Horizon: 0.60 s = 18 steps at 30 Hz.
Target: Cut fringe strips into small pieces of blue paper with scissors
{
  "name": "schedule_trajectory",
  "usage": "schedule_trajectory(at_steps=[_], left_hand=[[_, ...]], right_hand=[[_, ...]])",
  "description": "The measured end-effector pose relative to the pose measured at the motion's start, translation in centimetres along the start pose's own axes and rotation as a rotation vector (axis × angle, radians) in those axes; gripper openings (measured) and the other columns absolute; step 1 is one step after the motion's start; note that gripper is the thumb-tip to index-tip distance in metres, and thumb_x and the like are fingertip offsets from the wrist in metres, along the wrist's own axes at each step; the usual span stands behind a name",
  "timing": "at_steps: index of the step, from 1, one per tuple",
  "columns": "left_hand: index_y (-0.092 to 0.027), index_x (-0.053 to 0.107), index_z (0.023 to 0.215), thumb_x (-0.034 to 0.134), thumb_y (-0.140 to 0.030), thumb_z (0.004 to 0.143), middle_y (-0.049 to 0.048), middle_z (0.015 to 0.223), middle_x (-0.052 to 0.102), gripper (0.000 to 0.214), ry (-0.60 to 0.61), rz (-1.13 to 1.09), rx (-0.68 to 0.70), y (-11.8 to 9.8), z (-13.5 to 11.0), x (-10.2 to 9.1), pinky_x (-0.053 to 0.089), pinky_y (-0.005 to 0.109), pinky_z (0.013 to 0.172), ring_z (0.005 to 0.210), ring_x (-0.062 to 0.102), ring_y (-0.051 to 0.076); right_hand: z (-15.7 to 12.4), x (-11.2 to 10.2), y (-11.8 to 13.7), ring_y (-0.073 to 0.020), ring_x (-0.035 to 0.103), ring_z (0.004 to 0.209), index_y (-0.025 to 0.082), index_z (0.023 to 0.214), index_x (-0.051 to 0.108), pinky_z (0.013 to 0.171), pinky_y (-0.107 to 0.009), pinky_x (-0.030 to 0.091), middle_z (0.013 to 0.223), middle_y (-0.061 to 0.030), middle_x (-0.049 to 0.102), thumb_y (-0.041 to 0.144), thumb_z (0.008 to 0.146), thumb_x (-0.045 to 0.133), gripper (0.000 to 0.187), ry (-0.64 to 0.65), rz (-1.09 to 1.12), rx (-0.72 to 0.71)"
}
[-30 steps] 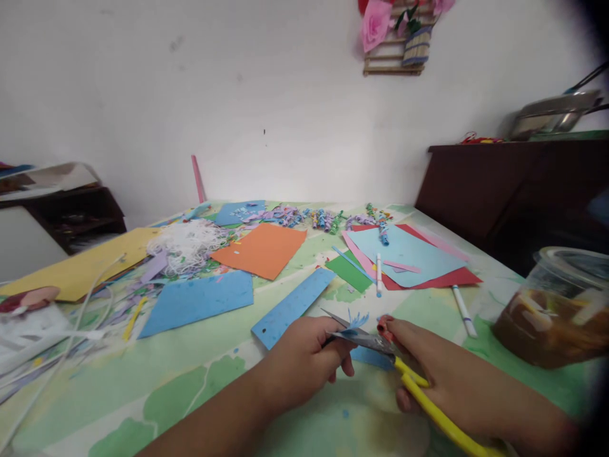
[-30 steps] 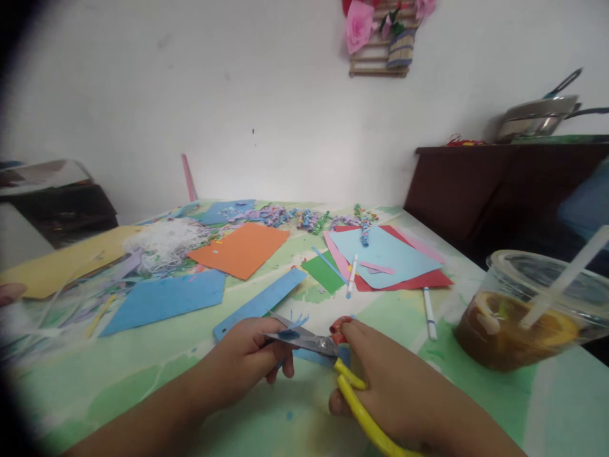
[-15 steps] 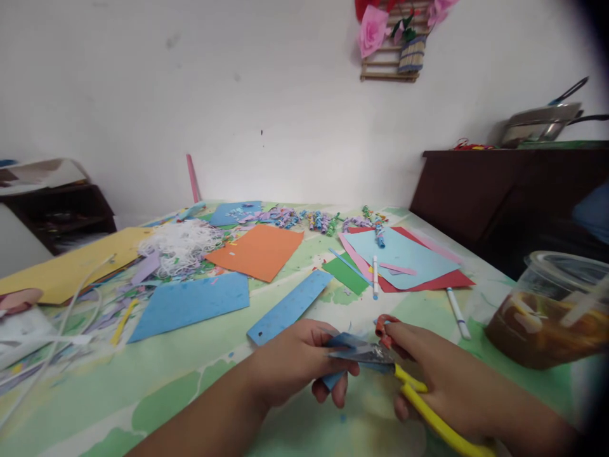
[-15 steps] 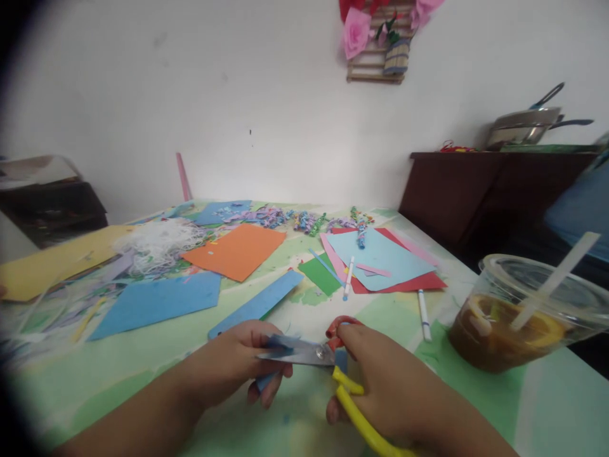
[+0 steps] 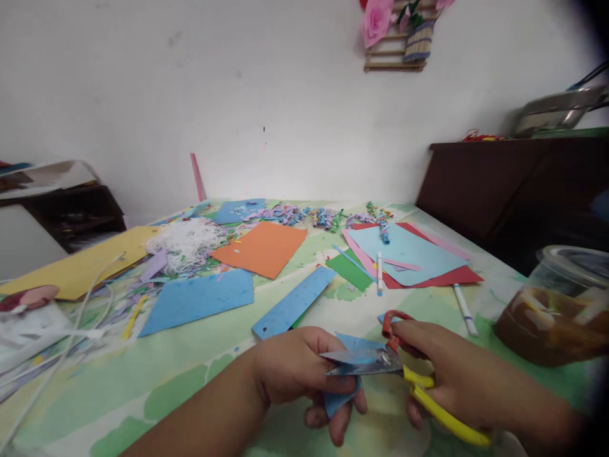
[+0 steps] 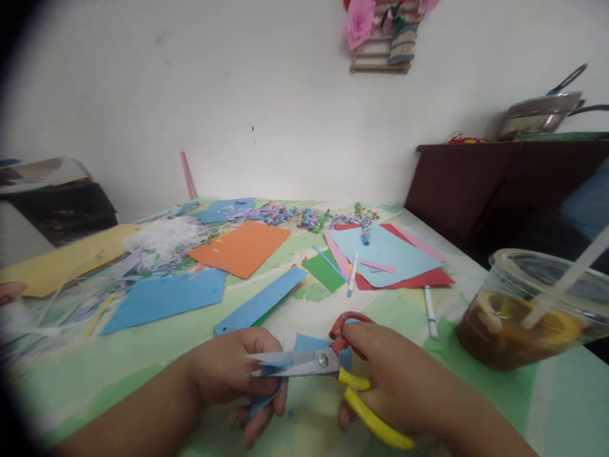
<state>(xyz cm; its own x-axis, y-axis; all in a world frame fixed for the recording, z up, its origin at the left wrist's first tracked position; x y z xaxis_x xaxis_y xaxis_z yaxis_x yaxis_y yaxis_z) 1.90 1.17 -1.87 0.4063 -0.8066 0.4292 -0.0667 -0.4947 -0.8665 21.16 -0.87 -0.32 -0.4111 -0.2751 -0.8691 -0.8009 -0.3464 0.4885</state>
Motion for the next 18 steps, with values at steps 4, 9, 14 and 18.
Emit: schedule_trajectory(at_steps=[4, 9, 14, 18], left_hand=[[-0.011, 0.061, 0.073, 0.065, -0.042, 0.064, 0.0009, 0.049, 0.061, 0.033, 0.069, -0.039, 0.005, 0.3, 0.0, -0.2, 0.037, 0.016, 0.032, 0.031, 0.049, 0.007], [-0.011, 0.06, 0.076, 0.066, -0.033, 0.064, 0.0007, 0.051, 0.061, 0.026, -0.114, -0.012, 0.13, -0.3, -0.5, -0.7, 0.035, 0.015, 0.034, 0.033, 0.049, 0.006], [-0.012, 0.055, 0.071, 0.058, -0.026, 0.07, -0.0001, 0.054, 0.062, 0.015, -0.507, 0.156, 0.278, -1.3, -0.7, -0.3, 0.036, 0.016, 0.041, 0.037, 0.05, 0.005], [-0.012, 0.051, 0.069, 0.054, -0.028, 0.073, 0.0006, 0.061, 0.062, 0.016, -0.636, 0.204, 0.288, -1.3, -0.2, -0.2, 0.038, 0.018, 0.044, 0.04, 0.051, 0.005]], right_hand=[[-0.2, -0.3, -0.1, -0.0279, 0.048, 0.101, 0.025, 0.1, 0.052, 0.073, -0.027, 0.043, 0.111, -0.0025, 0.054, 0.028, 0.052, 0.074, 0.053, -0.008, 0.031, 0.015], [-0.4, -0.8, -1.3, -0.03, 0.045, 0.105, 0.025, 0.109, 0.045, 0.079, -0.033, 0.041, 0.114, -0.0042, 0.052, 0.022, 0.055, 0.068, 0.058, -0.04, 0.068, 0.125], [-0.4, -1.1, -1.9, -0.0298, 0.044, 0.107, 0.023, 0.116, 0.04, 0.087, -0.036, 0.036, 0.121, -0.0058, 0.049, 0.023, 0.061, 0.063, 0.06, -0.017, 0.111, 0.159], [-0.2, -0.9, -1.4, -0.0288, 0.048, 0.103, 0.025, 0.113, 0.044, 0.088, -0.037, 0.036, 0.116, -0.0032, 0.054, 0.025, 0.064, 0.062, 0.052, 0.029, 0.12, 0.129]])
Point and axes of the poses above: each hand's wrist, its own z-axis towards the middle knuckle, its own x-axis out of the palm, y = z × x, the point moved 2 cm from there along z, towards the middle knuckle
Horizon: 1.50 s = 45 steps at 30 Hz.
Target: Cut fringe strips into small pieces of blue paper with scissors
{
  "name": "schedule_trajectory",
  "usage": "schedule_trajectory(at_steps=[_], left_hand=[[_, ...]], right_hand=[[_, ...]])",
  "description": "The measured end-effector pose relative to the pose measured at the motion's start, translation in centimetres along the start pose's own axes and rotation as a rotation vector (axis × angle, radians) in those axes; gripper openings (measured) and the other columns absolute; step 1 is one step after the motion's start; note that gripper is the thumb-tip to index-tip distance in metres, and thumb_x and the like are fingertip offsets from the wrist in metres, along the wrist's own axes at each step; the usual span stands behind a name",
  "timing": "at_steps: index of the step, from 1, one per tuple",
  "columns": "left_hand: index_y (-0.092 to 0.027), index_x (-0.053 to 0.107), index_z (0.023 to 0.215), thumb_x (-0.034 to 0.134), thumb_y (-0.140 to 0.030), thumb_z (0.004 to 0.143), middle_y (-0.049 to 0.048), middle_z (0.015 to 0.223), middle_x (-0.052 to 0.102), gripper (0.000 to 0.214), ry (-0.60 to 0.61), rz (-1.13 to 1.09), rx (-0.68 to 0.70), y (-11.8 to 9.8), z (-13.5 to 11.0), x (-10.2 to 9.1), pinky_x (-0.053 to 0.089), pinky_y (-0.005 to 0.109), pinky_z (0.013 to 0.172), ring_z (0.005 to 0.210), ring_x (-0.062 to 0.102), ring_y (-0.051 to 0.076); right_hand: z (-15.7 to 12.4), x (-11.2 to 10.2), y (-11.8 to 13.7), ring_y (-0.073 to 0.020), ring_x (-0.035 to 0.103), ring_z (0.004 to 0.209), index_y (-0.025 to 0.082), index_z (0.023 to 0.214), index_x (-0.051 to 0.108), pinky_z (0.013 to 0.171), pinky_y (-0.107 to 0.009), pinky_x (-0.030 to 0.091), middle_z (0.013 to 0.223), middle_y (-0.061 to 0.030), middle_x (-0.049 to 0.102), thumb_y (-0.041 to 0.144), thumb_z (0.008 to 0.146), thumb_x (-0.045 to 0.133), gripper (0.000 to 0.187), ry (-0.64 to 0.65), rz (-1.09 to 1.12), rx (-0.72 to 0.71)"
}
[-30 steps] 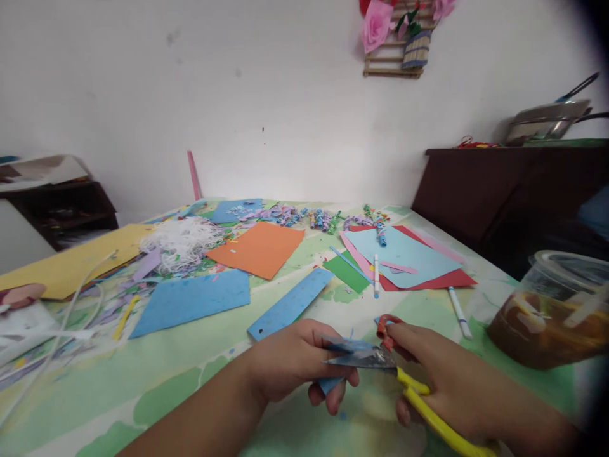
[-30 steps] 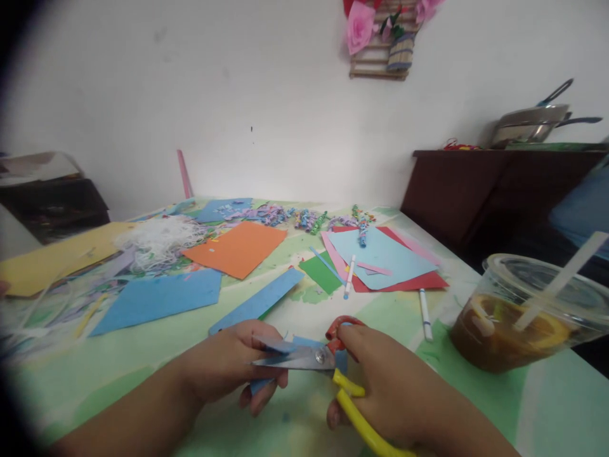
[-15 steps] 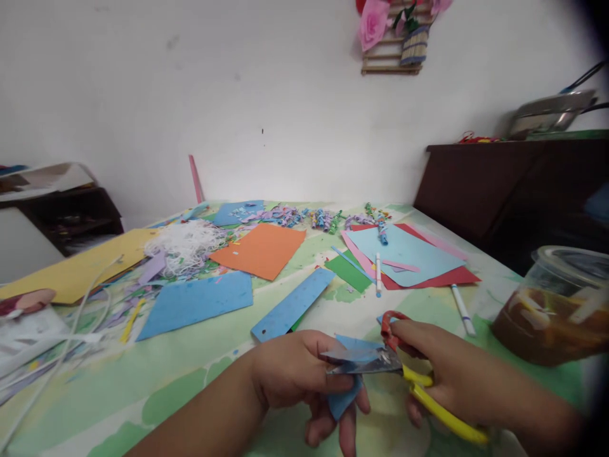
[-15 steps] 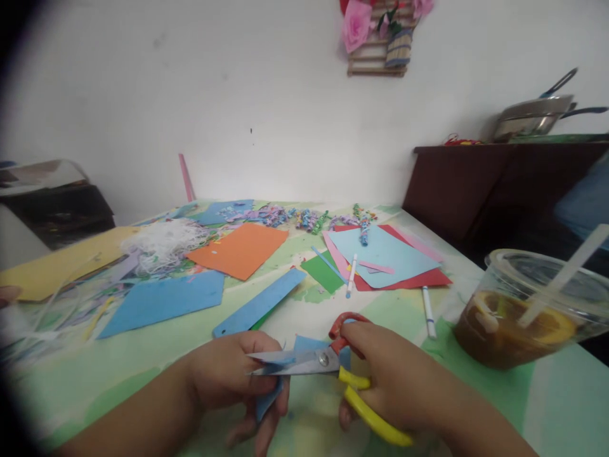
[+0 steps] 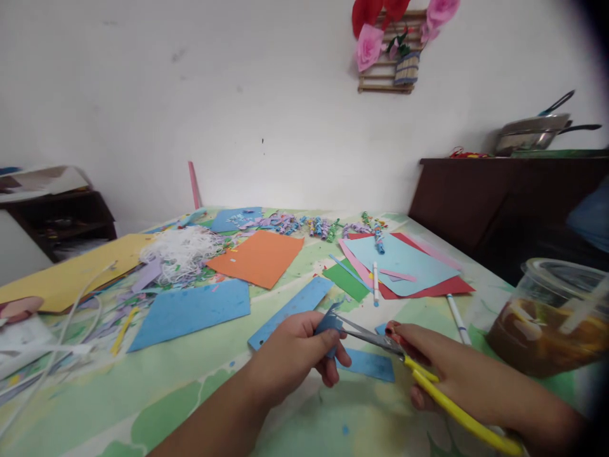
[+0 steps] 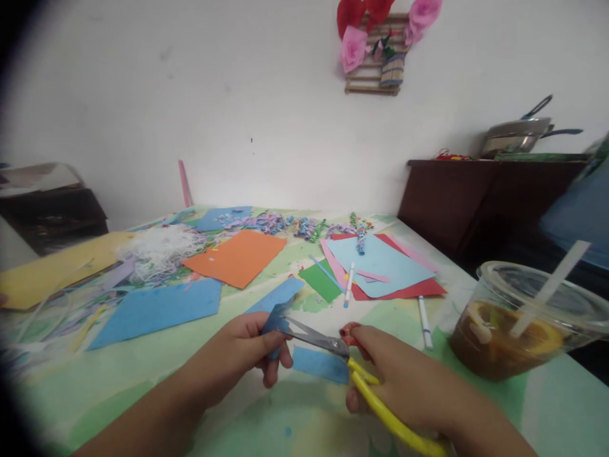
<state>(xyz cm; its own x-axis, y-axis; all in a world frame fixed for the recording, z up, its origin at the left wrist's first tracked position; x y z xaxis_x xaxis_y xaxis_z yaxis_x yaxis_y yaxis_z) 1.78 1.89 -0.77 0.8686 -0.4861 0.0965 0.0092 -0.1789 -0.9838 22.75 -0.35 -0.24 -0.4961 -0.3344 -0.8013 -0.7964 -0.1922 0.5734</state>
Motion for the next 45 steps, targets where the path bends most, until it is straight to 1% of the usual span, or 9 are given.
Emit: schedule_trajectory(at_steps=[7, 13, 16, 19, 22, 27, 31, 38, 45], left_hand=[[-0.013, 0.051, 0.067, 0.055, -0.027, 0.068, -0.0003, 0.058, 0.06, 0.015, 0.045, -0.011, -0.049, 0.6, 0.2, 0.7, 0.039, 0.021, 0.043, 0.04, 0.051, 0.007], [-0.013, 0.053, 0.062, 0.053, -0.026, 0.07, -0.0008, 0.056, 0.057, 0.015, 0.027, 0.082, -0.035, 0.3, 0.1, 0.6, 0.037, 0.02, 0.046, 0.043, 0.049, 0.006], [-0.012, 0.057, 0.064, 0.051, -0.024, 0.073, -0.0019, 0.054, 0.056, 0.015, -0.025, 0.152, 0.001, 0.0, 0.1, 0.4, 0.037, 0.02, 0.05, 0.045, 0.048, 0.006], [-0.013, 0.059, 0.076, 0.053, -0.026, 0.072, -0.0008, 0.062, 0.058, 0.015, -0.1, 0.075, 0.058, -0.3, 0.1, 0.0, 0.038, 0.021, 0.05, 0.05, 0.049, 0.008], [-0.013, 0.059, 0.075, 0.055, -0.026, 0.07, 0.0006, 0.063, 0.058, 0.015, -0.171, 0.029, 0.107, -0.5, 0.2, -0.4, 0.039, 0.021, 0.05, 0.054, 0.05, 0.009], [-0.012, 0.057, 0.068, 0.056, -0.025, 0.07, -0.0001, 0.059, 0.057, 0.013, -0.174, 0.023, 0.109, -0.4, 0.1, -0.4, 0.038, 0.021, 0.048, 0.051, 0.049, 0.009], [-0.013, 0.056, 0.071, 0.057, -0.027, 0.07, -0.0005, 0.059, 0.057, 0.014, -0.191, -0.099, 0.145, -0.3, 0.1, -0.6, 0.038, 0.02, 0.047, 0.049, 0.049, 0.008], [-0.013, 0.053, 0.064, 0.057, -0.025, 0.068, -0.0003, 0.053, 0.057, 0.014, -0.064, -0.074, 0.084, 0.6, 0.5, -0.4, 0.037, 0.021, 0.047, 0.045, 0.047, 0.008], [-0.013, 0.051, 0.059, 0.059, -0.029, 0.066, -0.0004, 0.051, 0.056, 0.019, -0.01, 0.04, 0.018, 0.7, 0.5, 0.3, 0.035, 0.021, 0.047, 0.044, 0.046, 0.007]], right_hand=[[0.0, 0.7, 0.1, -0.0254, 0.053, 0.091, 0.026, 0.111, 0.045, 0.075, -0.033, 0.043, 0.106, -0.0017, 0.057, 0.019, 0.057, 0.061, 0.057, -0.014, -0.003, 0.042], [-0.3, 0.7, 0.2, -0.0267, 0.052, 0.094, 0.026, 0.114, 0.044, 0.076, -0.033, 0.043, 0.111, -0.0029, 0.055, 0.022, 0.057, 0.062, 0.059, -0.019, -0.025, 0.074], [-0.2, 0.4, 0.1, -0.0294, 0.048, 0.102, 0.026, 0.115, 0.043, 0.081, -0.037, 0.041, 0.118, -0.0051, 0.051, 0.026, 0.059, 0.064, 0.06, -0.032, -0.047, 0.082], [-0.2, 0.0, -0.2, -0.033, 0.043, 0.109, 0.026, 0.114, 0.045, 0.084, -0.04, 0.039, 0.124, -0.007, 0.048, 0.034, 0.062, 0.064, 0.056, -0.063, -0.09, 0.079], [-0.3, 0.0, -0.3, -0.0338, 0.043, 0.109, 0.027, 0.113, 0.045, 0.083, -0.041, 0.04, 0.123, -0.0067, 0.049, 0.036, 0.062, 0.064, 0.056, -0.065, -0.103, 0.084], [-0.4, 0.2, 0.0, -0.0337, 0.041, 0.111, 0.025, 0.115, 0.044, 0.082, -0.042, 0.04, 0.126, -0.0089, 0.045, 0.027, 0.058, 0.065, 0.06, -0.068, -0.113, 0.081], [-0.4, 0.1, -0.1, -0.034, 0.041, 0.111, 0.024, 0.115, 0.044, 0.082, -0.041, 0.04, 0.126, -0.0099, 0.045, 0.028, 0.06, 0.063, 0.059, -0.094, -0.119, 0.072], [-0.4, -0.1, 0.1, -0.0322, 0.044, 0.107, 0.025, 0.113, 0.044, 0.08, -0.039, 0.041, 0.122, -0.0082, 0.048, 0.027, 0.059, 0.063, 0.057, -0.114, -0.09, 0.053], [-0.3, 0.6, 0.9, -0.0235, 0.054, 0.085, 0.026, 0.1, 0.048, 0.068, -0.032, 0.042, 0.1, -0.002, 0.058, 0.019, 0.058, 0.061, 0.045, -0.071, -0.043, -0.002]])
Point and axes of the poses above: each hand's wrist, its own z-axis towards the middle knuckle, its own x-axis out of the palm, y = z × x, the point moved 2 cm from there along z, towards the middle knuckle
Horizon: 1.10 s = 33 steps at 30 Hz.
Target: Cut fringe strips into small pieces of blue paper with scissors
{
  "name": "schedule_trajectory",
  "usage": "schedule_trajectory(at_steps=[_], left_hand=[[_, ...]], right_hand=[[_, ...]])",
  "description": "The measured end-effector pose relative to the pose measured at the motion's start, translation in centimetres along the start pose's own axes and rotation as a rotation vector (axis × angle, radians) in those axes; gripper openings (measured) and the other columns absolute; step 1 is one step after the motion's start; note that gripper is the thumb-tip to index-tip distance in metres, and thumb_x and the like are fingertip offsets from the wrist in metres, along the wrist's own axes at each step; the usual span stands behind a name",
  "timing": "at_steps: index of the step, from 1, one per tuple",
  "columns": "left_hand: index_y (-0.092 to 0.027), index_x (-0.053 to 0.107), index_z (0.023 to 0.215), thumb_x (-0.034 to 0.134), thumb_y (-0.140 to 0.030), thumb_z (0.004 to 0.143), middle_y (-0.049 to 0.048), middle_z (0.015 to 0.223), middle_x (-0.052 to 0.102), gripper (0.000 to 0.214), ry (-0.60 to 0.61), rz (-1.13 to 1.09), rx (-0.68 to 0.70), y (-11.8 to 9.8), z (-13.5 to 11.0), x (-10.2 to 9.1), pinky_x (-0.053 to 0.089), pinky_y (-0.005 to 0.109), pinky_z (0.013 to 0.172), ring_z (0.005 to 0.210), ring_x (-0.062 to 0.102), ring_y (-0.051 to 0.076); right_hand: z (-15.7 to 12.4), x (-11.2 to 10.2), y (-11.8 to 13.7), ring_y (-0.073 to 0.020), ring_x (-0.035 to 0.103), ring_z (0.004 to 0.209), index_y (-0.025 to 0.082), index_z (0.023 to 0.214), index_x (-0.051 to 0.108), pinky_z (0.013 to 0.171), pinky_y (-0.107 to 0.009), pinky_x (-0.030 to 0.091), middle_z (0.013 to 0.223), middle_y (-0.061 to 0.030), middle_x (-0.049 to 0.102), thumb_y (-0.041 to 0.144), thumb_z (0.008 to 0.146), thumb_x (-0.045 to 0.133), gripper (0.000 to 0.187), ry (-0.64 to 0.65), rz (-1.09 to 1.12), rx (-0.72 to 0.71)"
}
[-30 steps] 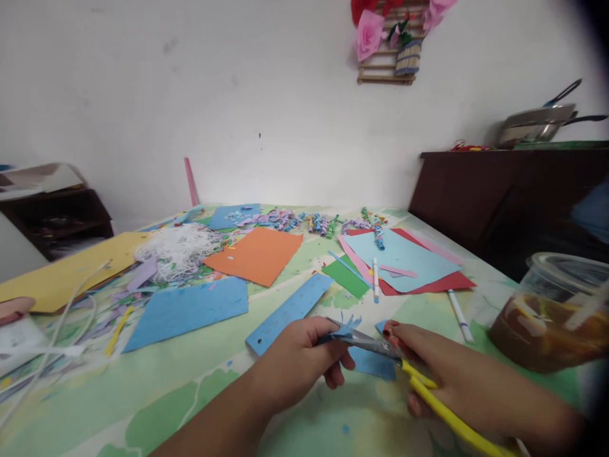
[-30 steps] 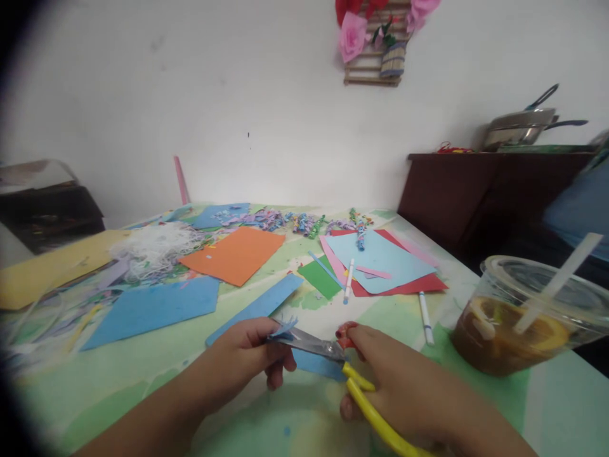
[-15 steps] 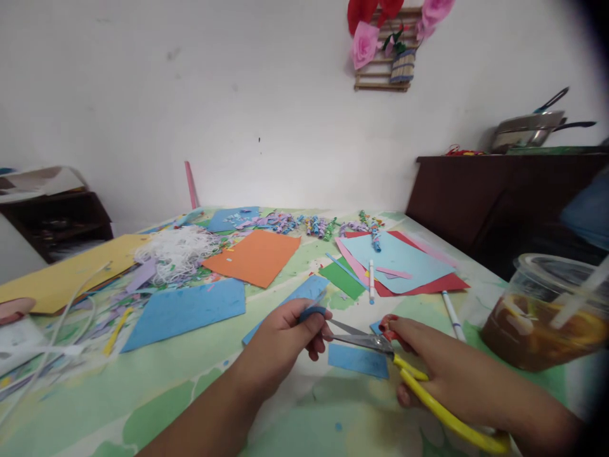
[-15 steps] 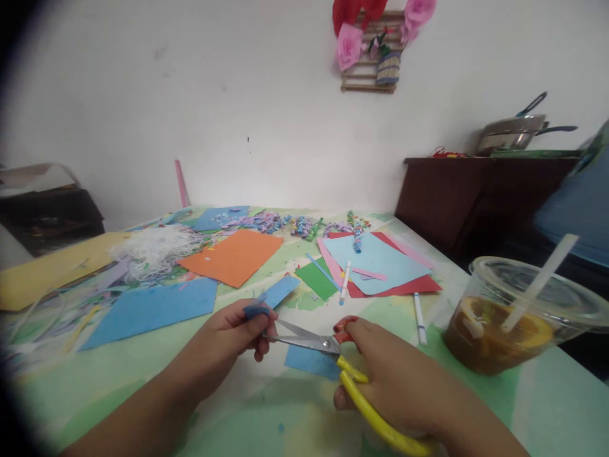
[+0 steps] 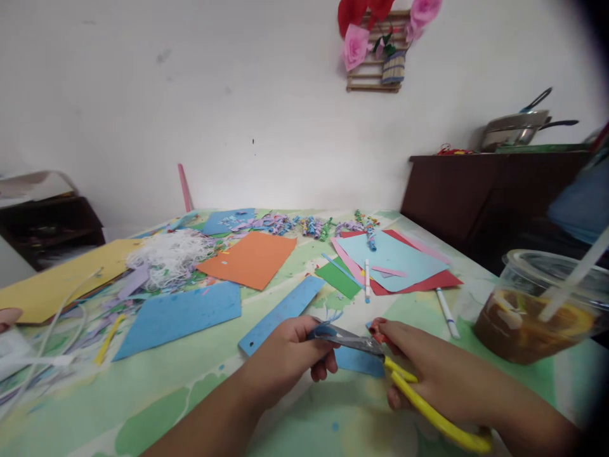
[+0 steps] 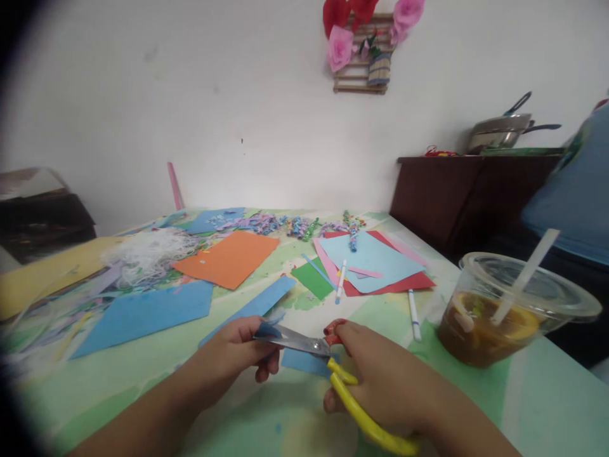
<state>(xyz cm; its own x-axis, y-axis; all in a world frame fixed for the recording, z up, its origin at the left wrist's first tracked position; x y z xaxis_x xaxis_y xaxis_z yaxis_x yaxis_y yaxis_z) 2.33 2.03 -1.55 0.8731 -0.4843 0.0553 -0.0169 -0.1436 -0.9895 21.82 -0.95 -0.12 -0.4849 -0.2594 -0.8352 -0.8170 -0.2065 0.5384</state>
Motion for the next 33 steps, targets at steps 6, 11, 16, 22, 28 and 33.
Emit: schedule_trajectory(at_steps=[6, 11, 16, 22, 28, 33], left_hand=[[-0.013, 0.053, 0.059, 0.056, -0.029, 0.067, -0.0011, 0.05, 0.055, 0.018, 0.024, 0.103, -0.055, 0.1, 0.1, 0.1, 0.034, 0.02, 0.047, 0.043, 0.045, 0.007], [-0.014, 0.051, 0.057, 0.052, -0.026, 0.068, -0.0023, 0.047, 0.052, 0.017, -0.006, 0.15, -0.037, 0.1, 0.2, 0.4, 0.031, 0.019, 0.044, 0.041, 0.042, 0.006], [-0.014, 0.049, 0.059, 0.048, -0.024, 0.07, -0.0028, 0.047, 0.05, 0.015, -0.009, 0.159, -0.03, 0.3, 0.2, 0.5, 0.031, 0.019, 0.043, 0.04, 0.041, 0.006], [-0.014, 0.051, 0.063, 0.048, -0.025, 0.071, -0.0036, 0.048, 0.05, 0.014, -0.022, 0.208, 0.006, 0.2, 0.1, 0.4, 0.03, 0.018, 0.043, 0.041, 0.041, 0.006], [-0.013, 0.054, 0.062, 0.049, -0.024, 0.068, -0.0043, 0.043, 0.049, 0.013, 0.033, 0.177, -0.042, 0.3, 0.3, 0.0, 0.028, 0.018, 0.04, 0.037, 0.038, 0.005], [-0.012, 0.057, 0.064, 0.053, -0.024, 0.066, -0.0038, 0.038, 0.05, 0.014, 0.162, -0.025, -0.103, 0.9, 0.4, -0.5, 0.023, 0.017, 0.035, 0.031, 0.033, 0.003]], right_hand=[[-0.2, 0.0, 0.1, -0.0209, 0.053, 0.08, 0.026, 0.096, 0.048, 0.064, -0.028, 0.042, 0.095, 0.0002, 0.058, 0.017, 0.058, 0.06, 0.041, 0.005, 0.023, 0.011], [-0.3, 0.2, -0.1, -0.0222, 0.053, 0.082, 0.027, 0.103, 0.047, 0.069, -0.032, 0.041, 0.097, -0.0005, 0.058, 0.019, 0.059, 0.06, 0.046, 0.003, 0.016, 0.008], [-0.3, 0.3, -0.1, -0.0244, 0.052, 0.087, 0.025, 0.106, 0.046, 0.075, -0.037, 0.04, 0.103, -0.0036, 0.056, 0.02, 0.059, 0.06, 0.049, -0.024, 0.007, -0.029], [-0.1, 0.4, 0.2, -0.0281, 0.047, 0.101, 0.023, 0.11, 0.046, 0.083, -0.04, 0.036, 0.115, -0.0068, 0.052, 0.02, 0.059, 0.062, 0.053, -0.014, 0.027, -0.058], [0.1, 0.7, -0.1, -0.0262, 0.049, 0.094, 0.024, 0.106, 0.048, 0.077, -0.035, 0.038, 0.11, -0.0053, 0.054, 0.024, 0.057, 0.065, 0.052, -0.013, -0.005, -0.017], [0.1, 0.6, -0.1, -0.0217, 0.052, 0.081, 0.025, 0.099, 0.05, 0.067, -0.028, 0.039, 0.097, -0.0013, 0.058, 0.027, 0.058, 0.066, 0.044, -0.001, -0.005, -0.014]])
Point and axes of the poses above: each hand's wrist, its own z-axis towards the middle knuckle, its own x-axis out of the palm, y = z × x, the point moved 2 cm from there along z, towards the middle knuckle
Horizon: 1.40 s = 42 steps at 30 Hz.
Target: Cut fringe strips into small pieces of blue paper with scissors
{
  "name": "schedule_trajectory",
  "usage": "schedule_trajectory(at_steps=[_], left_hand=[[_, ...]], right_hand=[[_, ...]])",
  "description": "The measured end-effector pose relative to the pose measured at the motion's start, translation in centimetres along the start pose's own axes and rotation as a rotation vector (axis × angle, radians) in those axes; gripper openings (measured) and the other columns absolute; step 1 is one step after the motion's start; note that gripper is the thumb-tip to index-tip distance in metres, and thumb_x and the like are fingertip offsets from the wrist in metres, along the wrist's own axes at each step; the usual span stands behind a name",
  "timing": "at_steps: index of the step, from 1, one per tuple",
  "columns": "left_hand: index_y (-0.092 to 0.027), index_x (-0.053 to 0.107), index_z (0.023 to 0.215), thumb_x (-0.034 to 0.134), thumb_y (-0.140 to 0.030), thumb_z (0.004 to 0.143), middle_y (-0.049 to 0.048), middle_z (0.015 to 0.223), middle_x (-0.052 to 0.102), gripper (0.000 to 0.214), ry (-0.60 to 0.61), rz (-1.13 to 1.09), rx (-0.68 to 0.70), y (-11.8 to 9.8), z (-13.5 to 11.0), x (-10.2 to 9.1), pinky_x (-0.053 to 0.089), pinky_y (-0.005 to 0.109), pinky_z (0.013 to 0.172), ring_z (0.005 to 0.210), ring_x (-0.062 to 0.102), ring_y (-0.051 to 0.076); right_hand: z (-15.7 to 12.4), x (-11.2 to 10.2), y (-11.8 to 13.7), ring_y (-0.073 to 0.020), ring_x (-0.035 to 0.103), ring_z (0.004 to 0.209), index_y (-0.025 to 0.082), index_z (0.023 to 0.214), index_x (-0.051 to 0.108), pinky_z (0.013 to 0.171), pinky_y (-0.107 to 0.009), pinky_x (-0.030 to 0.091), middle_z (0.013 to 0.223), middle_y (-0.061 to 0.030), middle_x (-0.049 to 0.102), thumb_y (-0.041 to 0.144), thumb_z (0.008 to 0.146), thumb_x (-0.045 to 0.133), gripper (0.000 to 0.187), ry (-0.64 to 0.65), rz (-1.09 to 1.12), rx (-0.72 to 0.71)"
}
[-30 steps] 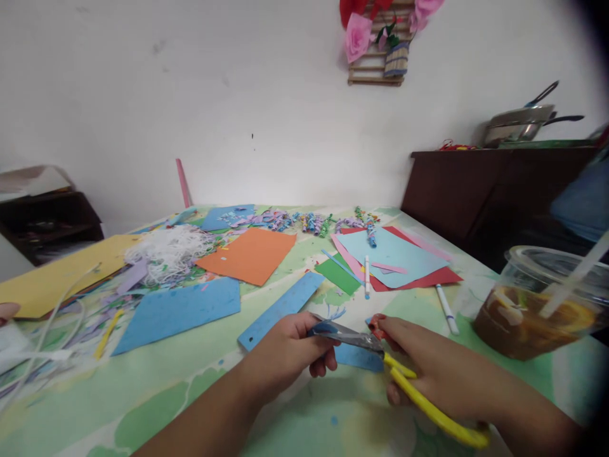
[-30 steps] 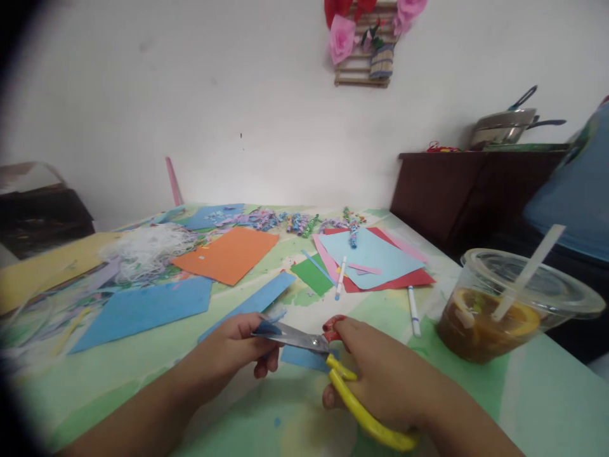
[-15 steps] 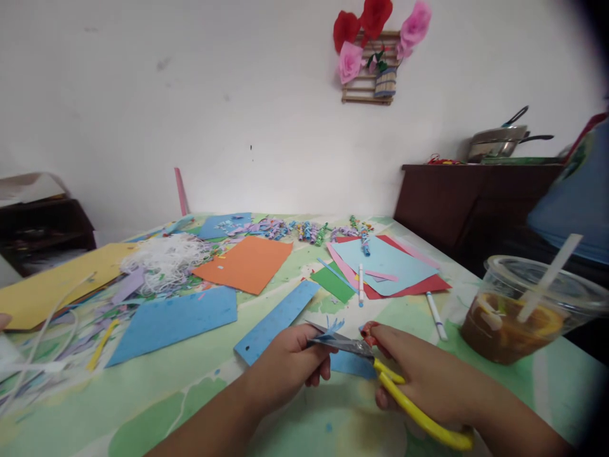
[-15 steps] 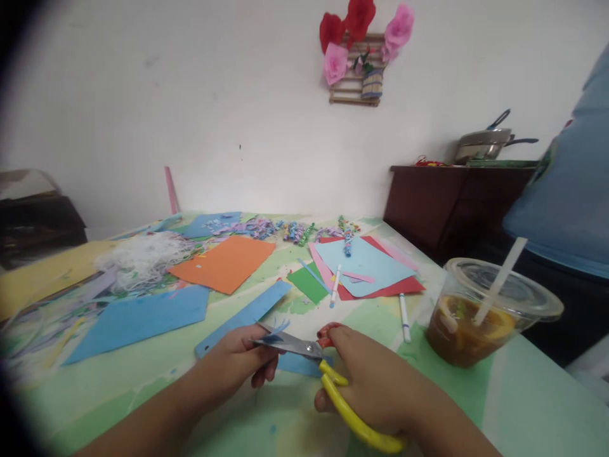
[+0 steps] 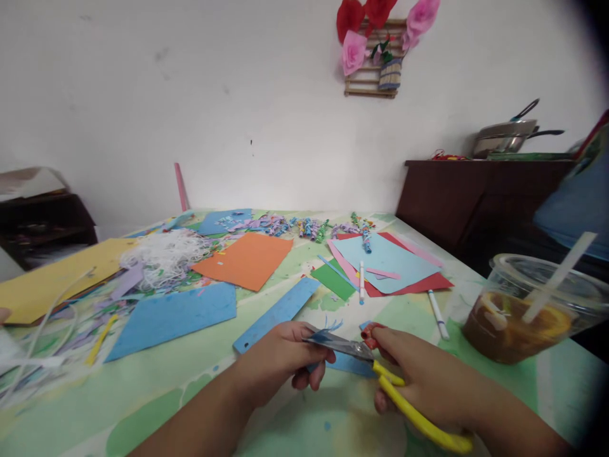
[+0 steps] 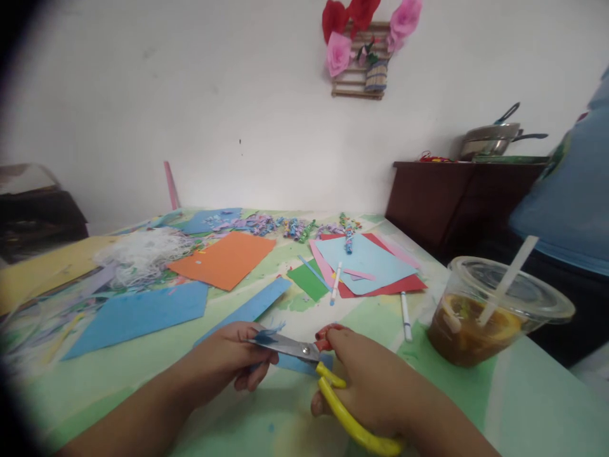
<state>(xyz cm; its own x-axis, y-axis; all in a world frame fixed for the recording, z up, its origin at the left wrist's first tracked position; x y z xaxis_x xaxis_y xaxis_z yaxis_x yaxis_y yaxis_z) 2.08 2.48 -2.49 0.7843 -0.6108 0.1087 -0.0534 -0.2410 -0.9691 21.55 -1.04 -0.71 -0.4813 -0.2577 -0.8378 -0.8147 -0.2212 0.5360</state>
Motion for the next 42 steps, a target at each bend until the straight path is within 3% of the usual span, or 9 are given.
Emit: schedule_trajectory(at_steps=[13, 17, 24, 29, 32, 36, 42], left_hand=[[-0.007, 0.062, 0.057, 0.062, -0.024, 0.057, -0.001, 0.03, 0.048, 0.017, 0.181, -0.207, -0.124, 0.0, -0.2, -0.1, 0.017, 0.014, 0.026, 0.023, 0.035, 0.003], [-0.007, 0.063, 0.056, 0.066, -0.026, 0.054, -0.0013, 0.029, 0.048, 0.02, 0.273, -0.299, -0.176, 0.4, -0.4, 0.0, 0.024, 0.014, 0.022, 0.019, 0.033, 0.004], [-0.007, 0.063, 0.061, 0.065, -0.03, 0.058, 0.003, 0.039, 0.057, 0.024, 0.401, -0.319, -0.21, 0.7, -0.6, 0.1, 0.033, 0.014, 0.022, 0.024, 0.046, 0.008], [-0.009, 0.061, 0.063, 0.061, -0.027, 0.06, 0.0029, 0.042, 0.059, 0.018, 0.262, -0.255, -0.105, 0.1, -0.4, 0.0, 0.038, 0.014, 0.03, 0.03, 0.049, 0.007], [-0.01, 0.06, 0.065, 0.057, -0.025, 0.065, 0.002, 0.045, 0.06, 0.015, 0.169, -0.135, -0.056, -0.2, -0.4, -0.1, 0.037, 0.015, 0.033, 0.031, 0.048, 0.006], [-0.012, 0.054, 0.063, 0.058, -0.026, 0.066, 0.0003, 0.05, 0.06, 0.015, -0.013, -0.002, 0.022, -0.8, -0.5, -0.2, 0.036, 0.017, 0.038, 0.035, 0.047, 0.006], [-0.011, 0.056, 0.071, 0.053, -0.03, 0.071, 0.0022, 0.068, 0.063, 0.019, -0.157, 0.016, 0.088, -1.3, -0.5, 0.5, 0.038, 0.019, 0.046, 0.04, 0.05, 0.005]], right_hand=[[0.2, -0.1, 0.3, -0.0197, 0.051, 0.08, 0.023, 0.09, 0.052, 0.066, -0.026, 0.038, 0.094, 0.0004, 0.057, 0.037, 0.052, 0.074, 0.046, 0.013, -0.038, -0.094], [0.1, -0.4, 0.3, -0.0202, 0.052, 0.083, 0.023, 0.091, 0.052, 0.069, -0.026, 0.039, 0.096, -0.0004, 0.057, 0.036, 0.052, 0.075, 0.046, -0.001, -0.047, -0.09], [0.0, -0.6, 0.4, -0.0216, 0.053, 0.081, 0.022, 0.091, 0.053, 0.068, -0.028, 0.04, 0.095, -0.0019, 0.058, 0.033, 0.053, 0.073, 0.044, 0.03, -0.081, -0.087], [0.0, -0.5, 0.0, -0.0243, 0.05, 0.094, 0.026, 0.108, 0.046, 0.076, -0.031, 0.039, 0.109, -0.0029, 0.055, 0.025, 0.056, 0.068, 0.056, 0.018, -0.045, -0.039], [-0.1, -0.4, -0.1, -0.0241, 0.052, 0.09, 0.027, 0.11, 0.045, 0.074, -0.032, 0.041, 0.107, -0.0026, 0.056, 0.022, 0.059, 0.063, 0.055, 0.057, -0.038, -0.005], [0.1, -0.6, -0.4, -0.0275, 0.048, 0.098, 0.025, 0.113, 0.042, 0.077, -0.035, 0.04, 0.116, -0.0061, 0.051, 0.022, 0.058, 0.062, 0.058, 0.017, -0.076, 0.014], [0.2, -0.3, -0.1, -0.0234, 0.053, 0.085, 0.024, 0.103, 0.046, 0.071, -0.032, 0.041, 0.098, -0.0035, 0.058, 0.02, 0.06, 0.059, 0.045, 0.011, -0.03, 0.005]])
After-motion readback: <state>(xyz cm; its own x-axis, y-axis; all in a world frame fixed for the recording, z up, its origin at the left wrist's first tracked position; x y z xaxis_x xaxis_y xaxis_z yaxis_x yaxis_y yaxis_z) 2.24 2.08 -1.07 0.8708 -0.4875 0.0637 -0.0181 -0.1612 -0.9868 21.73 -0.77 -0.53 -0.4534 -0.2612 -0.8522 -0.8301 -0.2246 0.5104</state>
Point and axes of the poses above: each hand's wrist, its own z-axis towards the middle knuckle, its own x-axis out of the palm, y = z × x, the point moved 2 cm from there along z, towards the middle knuckle
